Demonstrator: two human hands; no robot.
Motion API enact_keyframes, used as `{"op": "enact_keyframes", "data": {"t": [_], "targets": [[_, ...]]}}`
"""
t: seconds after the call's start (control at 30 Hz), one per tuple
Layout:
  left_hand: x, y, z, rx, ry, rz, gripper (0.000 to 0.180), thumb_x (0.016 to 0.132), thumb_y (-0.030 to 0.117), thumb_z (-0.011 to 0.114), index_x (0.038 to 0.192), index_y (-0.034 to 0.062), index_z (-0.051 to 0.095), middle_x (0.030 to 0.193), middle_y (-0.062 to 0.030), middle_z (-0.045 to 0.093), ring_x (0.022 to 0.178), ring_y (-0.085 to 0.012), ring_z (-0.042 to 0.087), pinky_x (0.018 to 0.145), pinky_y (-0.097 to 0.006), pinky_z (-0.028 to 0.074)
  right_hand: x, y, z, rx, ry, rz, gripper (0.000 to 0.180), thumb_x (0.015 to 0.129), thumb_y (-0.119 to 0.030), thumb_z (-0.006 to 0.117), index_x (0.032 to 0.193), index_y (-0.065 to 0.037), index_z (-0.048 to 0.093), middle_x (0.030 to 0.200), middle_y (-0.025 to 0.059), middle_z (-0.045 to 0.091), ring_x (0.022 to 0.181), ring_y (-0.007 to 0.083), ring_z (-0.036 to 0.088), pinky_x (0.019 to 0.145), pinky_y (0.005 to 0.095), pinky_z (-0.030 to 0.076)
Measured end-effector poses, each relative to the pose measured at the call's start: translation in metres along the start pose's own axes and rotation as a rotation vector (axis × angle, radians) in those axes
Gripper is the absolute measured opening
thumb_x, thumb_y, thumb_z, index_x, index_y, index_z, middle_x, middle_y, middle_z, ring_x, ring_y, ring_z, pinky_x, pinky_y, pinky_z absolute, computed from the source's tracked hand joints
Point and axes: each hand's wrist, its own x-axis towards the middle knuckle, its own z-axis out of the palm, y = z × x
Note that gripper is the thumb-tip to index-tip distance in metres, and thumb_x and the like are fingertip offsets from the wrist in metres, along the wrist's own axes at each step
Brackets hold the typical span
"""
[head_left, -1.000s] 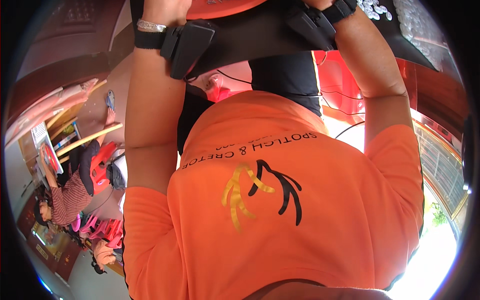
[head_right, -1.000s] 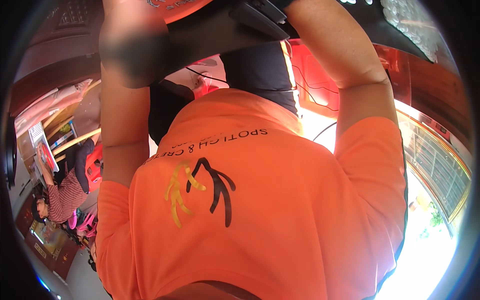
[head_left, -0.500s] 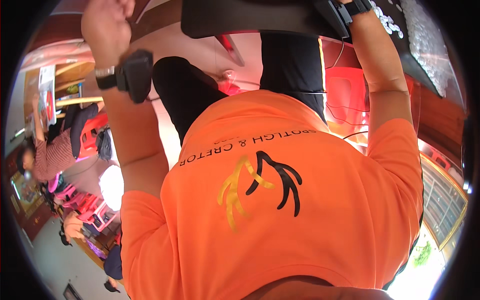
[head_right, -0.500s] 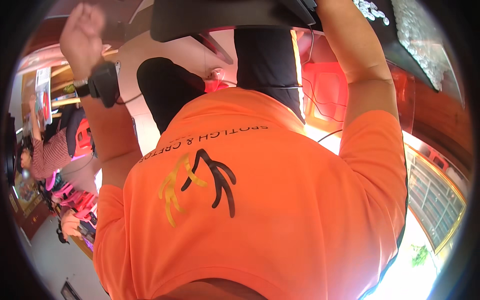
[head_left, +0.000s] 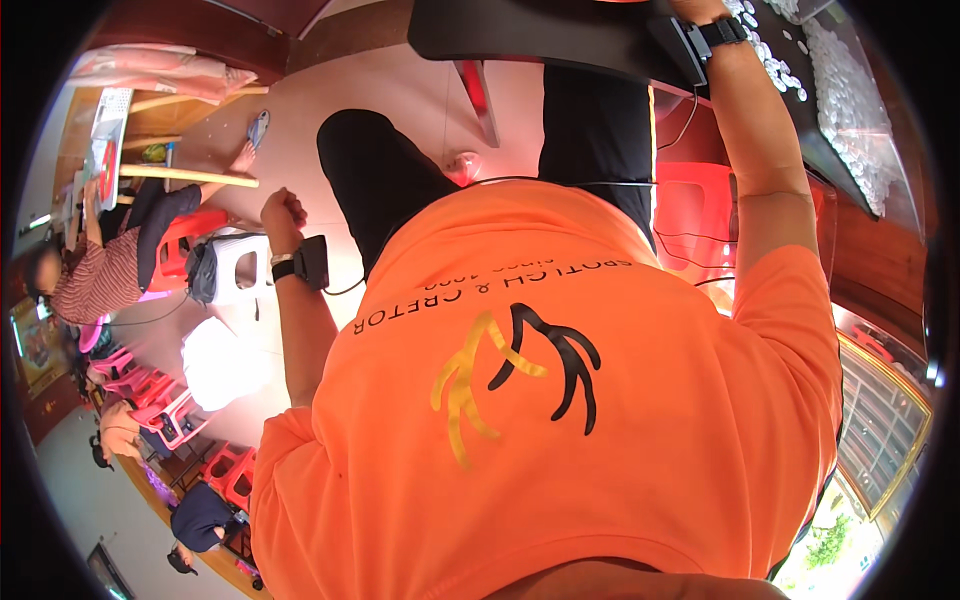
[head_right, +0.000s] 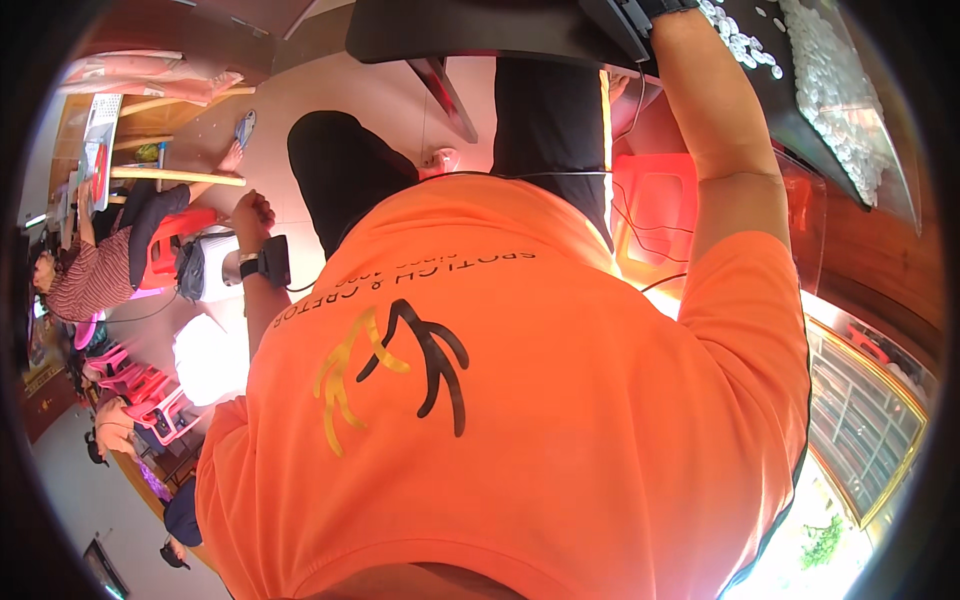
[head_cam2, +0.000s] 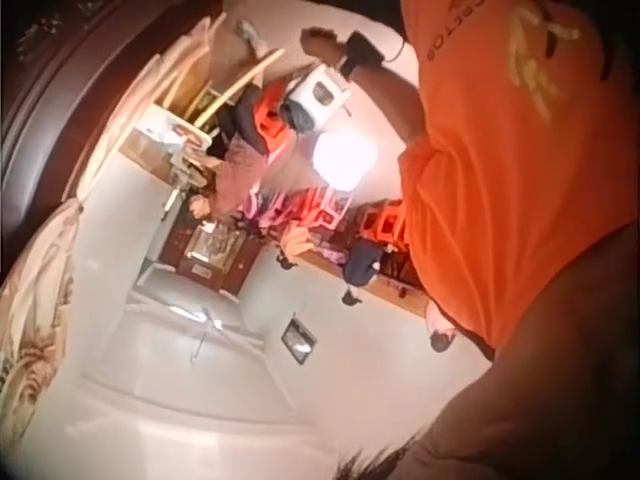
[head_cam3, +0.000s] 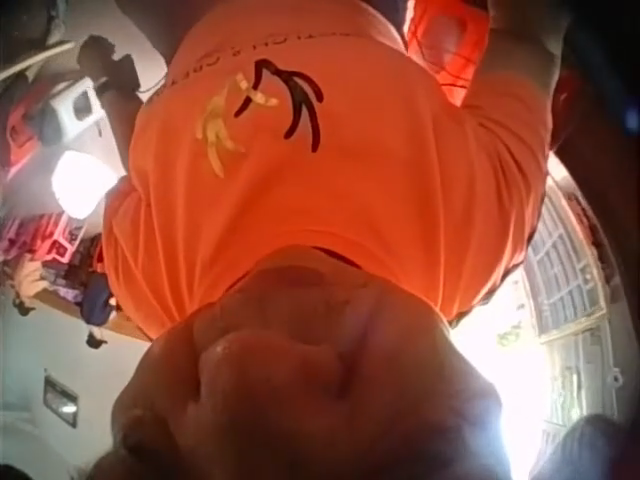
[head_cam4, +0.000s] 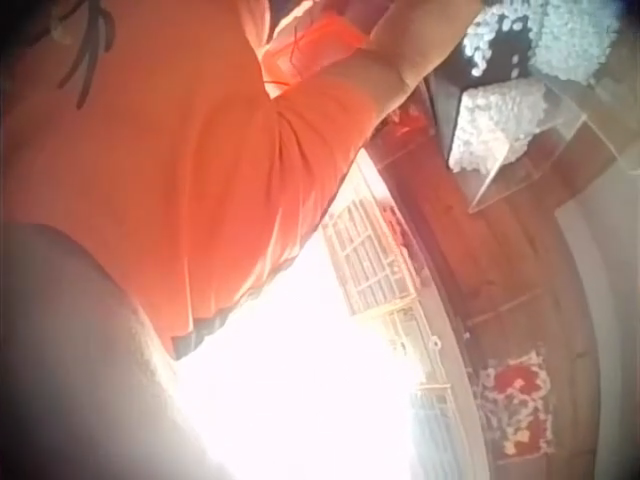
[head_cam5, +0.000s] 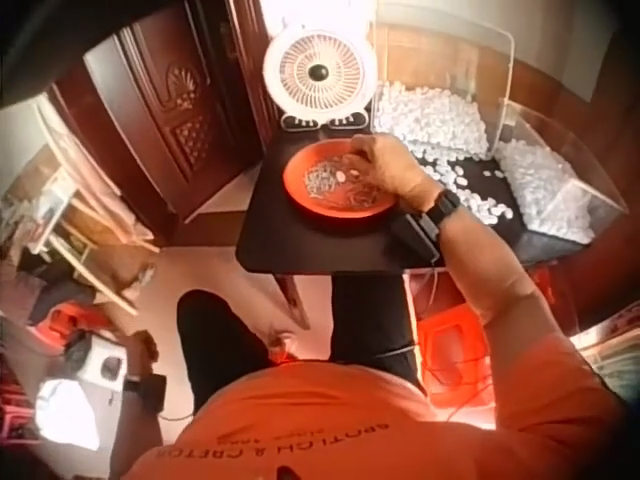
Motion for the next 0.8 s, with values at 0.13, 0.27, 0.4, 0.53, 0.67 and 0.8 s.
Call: {"op": "enact_keyframes", "data": {"t": [0.13, 0.27, 0.4, 0.53, 0.67, 0.8], "targets": [[-0.006, -0.006, 0.02, 0.059, -0.062, 0.045, 0.024, 0.084, 0.025, 0.053, 0.067, 0.0077, 0.052, 0.052, -0.0017, 0.048, 0.04, -0.0146, 0.045, 0.037, -0.026, 0.032, -0.007, 0.007, -0.006, 0.053, -0.032, 0.087, 0.02, 0.08, -0.017, 0.067, 0.089, 0.0, 0.062, 0.074, 0.0173, 0.062, 0.065, 0.0269, 0.059, 0.062, 0.0349, 0.047], [-0.018, 0.013, 0.028, 0.089, -0.069, 0.089, 0.022, 0.083, 0.024, 0.053, 0.068, 0.0073, 0.053, 0.053, -0.0018, 0.049, 0.041, -0.0141, 0.046, 0.038, -0.026, 0.033, -0.004, 0.02, -0.012, 0.461, -0.173, 0.24, 0.023, 0.084, -0.014, 0.065, 0.094, 0.006, 0.059, 0.078, 0.0106, 0.063, 0.072, 0.0153, 0.056, 0.066, 0.0301, 0.048], [-0.012, -0.002, 0.021, 0.074, -0.065, 0.09, 0.022, 0.083, 0.024, 0.053, 0.069, 0.007, 0.054, 0.053, -0.0017, 0.049, 0.042, -0.0142, 0.047, 0.038, -0.026, 0.034, 0.006, 0.014, -0.026, -0.023, -0.142, -0.055, 0.016, 0.08, -0.01, 0.066, 0.088, 0.003, 0.062, 0.069, 0.0112, 0.061, 0.065, 0.0148, 0.057, 0.061, 0.0284, 0.047], [-0.015, -0.012, 0.02, 0.023, -0.087, 0.026, 0.021, 0.084, 0.024, 0.053, 0.071, 0.0068, 0.055, 0.054, -0.0017, 0.05, 0.042, -0.0143, 0.048, 0.039, -0.026, 0.035, 0.013, -0.074, -0.057, 0.062, -0.116, 0.032, 0.012, 0.081, -0.008, 0.065, 0.085, 0.002, 0.063, 0.065, 0.0078, 0.06, 0.061, 0.0107, 0.055, 0.057, 0.0254, 0.045], [0.004, -0.027, 0.028, 0.024, -0.047, 0.035, 0.021, 0.084, 0.024, 0.053, 0.073, 0.0067, 0.057, 0.062, -0.0036, 0.054, 0.047, -0.0138, 0.052, 0.04, -0.026, 0.036, -0.024, -0.145, -0.067, 0.232, -0.115, -0.023, 0.008, 0.085, -0.01, 0.063, 0.088, -0.002, 0.065, 0.078, 0.0048, 0.065, 0.069, 0.0138, 0.063, 0.064, 0.0275, 0.05], [0.021, -0.038, 0.014, 0.335, 0.151, 0.359, 0.024, 0.083, 0.023, 0.053, 0.088, 0.001, 0.063, 0.08, -0.0117, 0.063, 0.071, -0.0224, 0.061, 0.058, -0.033, 0.045, -0.046, -0.197, -0.012, 0.607, -0.325, -0.285, 0.003, 0.078, -0.001, 0.064, 0.079, -0.003, 0.063, 0.067, 0.0064, 0.059, 0.06, 0.0162, 0.061, 0.054, 0.0246, 0.047]]}}
